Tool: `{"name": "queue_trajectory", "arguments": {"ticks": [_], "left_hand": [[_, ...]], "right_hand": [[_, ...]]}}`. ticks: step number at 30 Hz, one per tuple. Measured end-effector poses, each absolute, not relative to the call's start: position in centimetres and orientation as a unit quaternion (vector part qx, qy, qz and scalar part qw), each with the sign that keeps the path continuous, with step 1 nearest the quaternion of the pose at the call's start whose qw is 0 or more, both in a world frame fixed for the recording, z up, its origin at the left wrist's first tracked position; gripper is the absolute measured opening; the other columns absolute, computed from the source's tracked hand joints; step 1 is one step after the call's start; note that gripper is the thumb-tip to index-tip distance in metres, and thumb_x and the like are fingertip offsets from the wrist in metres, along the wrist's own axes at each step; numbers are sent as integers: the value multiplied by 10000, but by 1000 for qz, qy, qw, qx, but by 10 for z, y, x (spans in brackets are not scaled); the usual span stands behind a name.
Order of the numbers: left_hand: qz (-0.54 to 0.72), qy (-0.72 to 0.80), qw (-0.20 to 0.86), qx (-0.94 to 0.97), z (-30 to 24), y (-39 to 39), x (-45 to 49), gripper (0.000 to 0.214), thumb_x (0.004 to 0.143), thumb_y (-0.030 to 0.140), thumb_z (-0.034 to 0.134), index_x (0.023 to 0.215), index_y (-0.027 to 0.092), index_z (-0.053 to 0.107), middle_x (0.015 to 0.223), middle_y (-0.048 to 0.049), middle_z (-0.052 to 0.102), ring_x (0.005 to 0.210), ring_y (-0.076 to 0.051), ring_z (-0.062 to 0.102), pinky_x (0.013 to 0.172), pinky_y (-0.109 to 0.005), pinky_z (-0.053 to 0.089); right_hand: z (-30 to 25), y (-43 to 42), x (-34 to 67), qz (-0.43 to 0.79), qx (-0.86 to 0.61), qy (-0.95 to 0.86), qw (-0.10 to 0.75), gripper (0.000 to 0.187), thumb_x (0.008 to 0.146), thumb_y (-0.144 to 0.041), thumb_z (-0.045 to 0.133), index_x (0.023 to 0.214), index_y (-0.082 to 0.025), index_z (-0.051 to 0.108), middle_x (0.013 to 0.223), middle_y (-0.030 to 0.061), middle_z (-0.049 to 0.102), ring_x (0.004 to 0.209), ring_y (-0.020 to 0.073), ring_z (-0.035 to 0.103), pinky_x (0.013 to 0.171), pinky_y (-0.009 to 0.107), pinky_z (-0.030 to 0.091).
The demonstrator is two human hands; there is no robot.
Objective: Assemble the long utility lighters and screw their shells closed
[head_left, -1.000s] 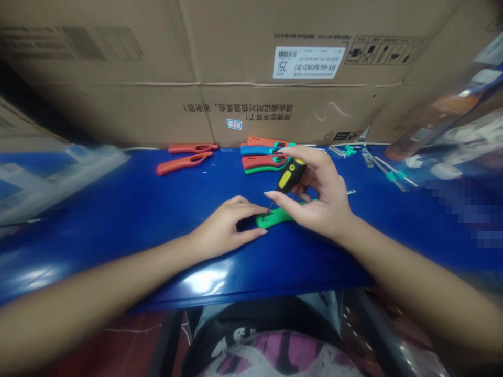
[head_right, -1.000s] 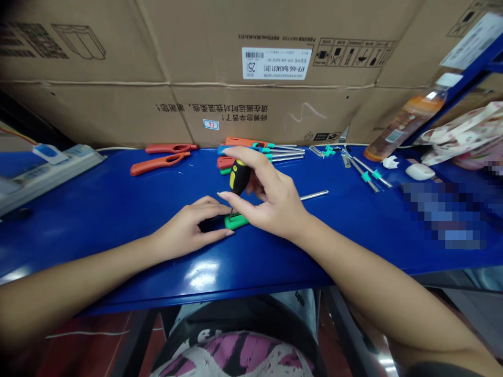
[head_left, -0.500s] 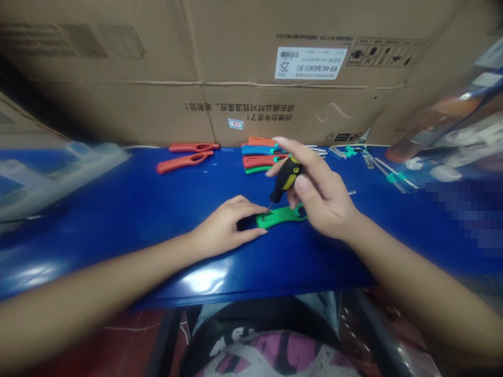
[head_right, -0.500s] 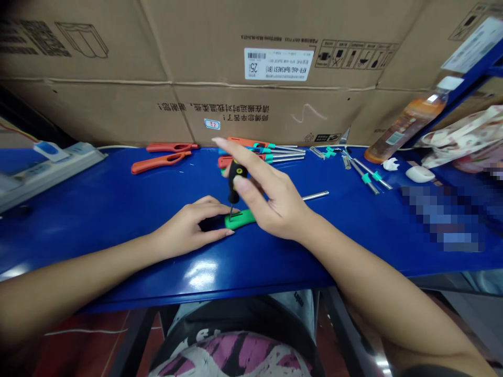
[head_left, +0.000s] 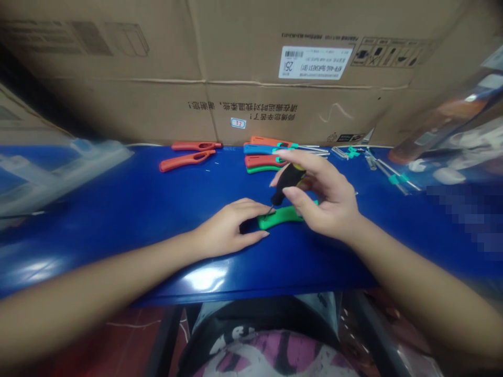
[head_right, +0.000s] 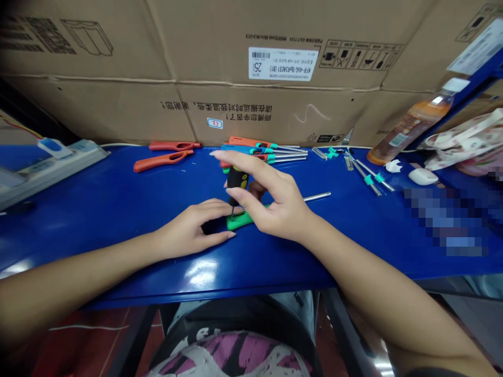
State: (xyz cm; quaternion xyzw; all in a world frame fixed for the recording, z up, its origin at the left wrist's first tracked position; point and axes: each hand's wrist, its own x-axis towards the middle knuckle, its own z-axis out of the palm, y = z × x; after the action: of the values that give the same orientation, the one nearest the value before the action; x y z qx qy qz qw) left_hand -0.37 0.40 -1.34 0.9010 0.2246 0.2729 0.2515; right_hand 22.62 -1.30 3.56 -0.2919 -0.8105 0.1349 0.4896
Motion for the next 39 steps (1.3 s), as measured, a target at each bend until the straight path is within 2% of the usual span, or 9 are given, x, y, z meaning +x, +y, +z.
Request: {"name": "queue_trajectory", "arguments": {"ticks": [3,8,13,15,19,25,31,36,39], "left_hand": [[272,224,252,901,-13,4,-4,416,941,277,674,1346,201,622,1267,-100,708,1181,-239,647,1046,-412,515],[264,225,260,901,-11,3,-4,413,938,247,668,1347,212,625,1276,-85,709,1174,-233,643,1055,-403,506],[269,221,247,904,-12,4,-3,372,946,262,665,1308,178,642,1252,-102,712,1156,-236,643,1022,-396,520],[268,221,248,904,-12,4,-3,382,948,264,664,1320,178,634,1266,-99,708,1156,-232,642,1029,-397,516],[260,221,258,904,-11,4,-4,407,953,259,656,1350,176,617,1288,-92,701,1186,-226,626,1063,-399,500],[265,217,254,904,-12,4,-4,414,953,253,648,1358,173,612,1293,-98,698,1187,-228,627,1061,-409,505],[268,212,256,904,-11,4,-3,386,951,240,645,1334,191,631,1271,-96,710,1161,-234,641,1045,-425,519],[273,210,251,905,-13,5,-4,404,952,240,649,1351,186,618,1285,-101,703,1186,-234,633,1048,-420,518],[272,209,253,905,-13,5,-4,398,956,241,645,1350,190,621,1288,-100,702,1178,-229,634,1049,-417,518]], "right_hand": [[37,-13,227,72,-272,-819,500,474,946,-309,661,1408,-359,570,1296,37,687,952,242,729,729,388,669],[38,-14,225,200,-260,-835,441,545,1041,-262,452,1565,-362,340,1399,49,620,937,190,731,707,348,668],[36,-13,224,13,-259,-823,505,473,920,-274,701,1378,-303,585,1299,48,694,1036,245,723,852,388,657],[38,-13,226,-7,-257,-831,493,434,955,-291,653,1383,-277,584,1253,55,718,1038,245,730,890,394,645],[39,-13,226,131,-276,-837,453,465,1061,-292,409,1525,-271,427,1308,70,685,932,192,747,743,336,661],[37,-13,223,81,-303,-784,535,381,916,-366,710,1287,-301,652,1223,32,715,798,168,725,604,282,637],[37,-13,222,172,-303,-806,478,503,1051,-348,468,1548,-320,395,1293,53,691,732,133,719,613,290,645],[33,-12,223,-9,-291,-784,548,469,932,-363,688,1390,-310,600,1307,63,698,933,239,737,750,381,664],[34,-14,224,1,-283,-803,524,453,997,-341,571,1447,-298,548,1309,71,696,958,239,737,767,391,662]]}}
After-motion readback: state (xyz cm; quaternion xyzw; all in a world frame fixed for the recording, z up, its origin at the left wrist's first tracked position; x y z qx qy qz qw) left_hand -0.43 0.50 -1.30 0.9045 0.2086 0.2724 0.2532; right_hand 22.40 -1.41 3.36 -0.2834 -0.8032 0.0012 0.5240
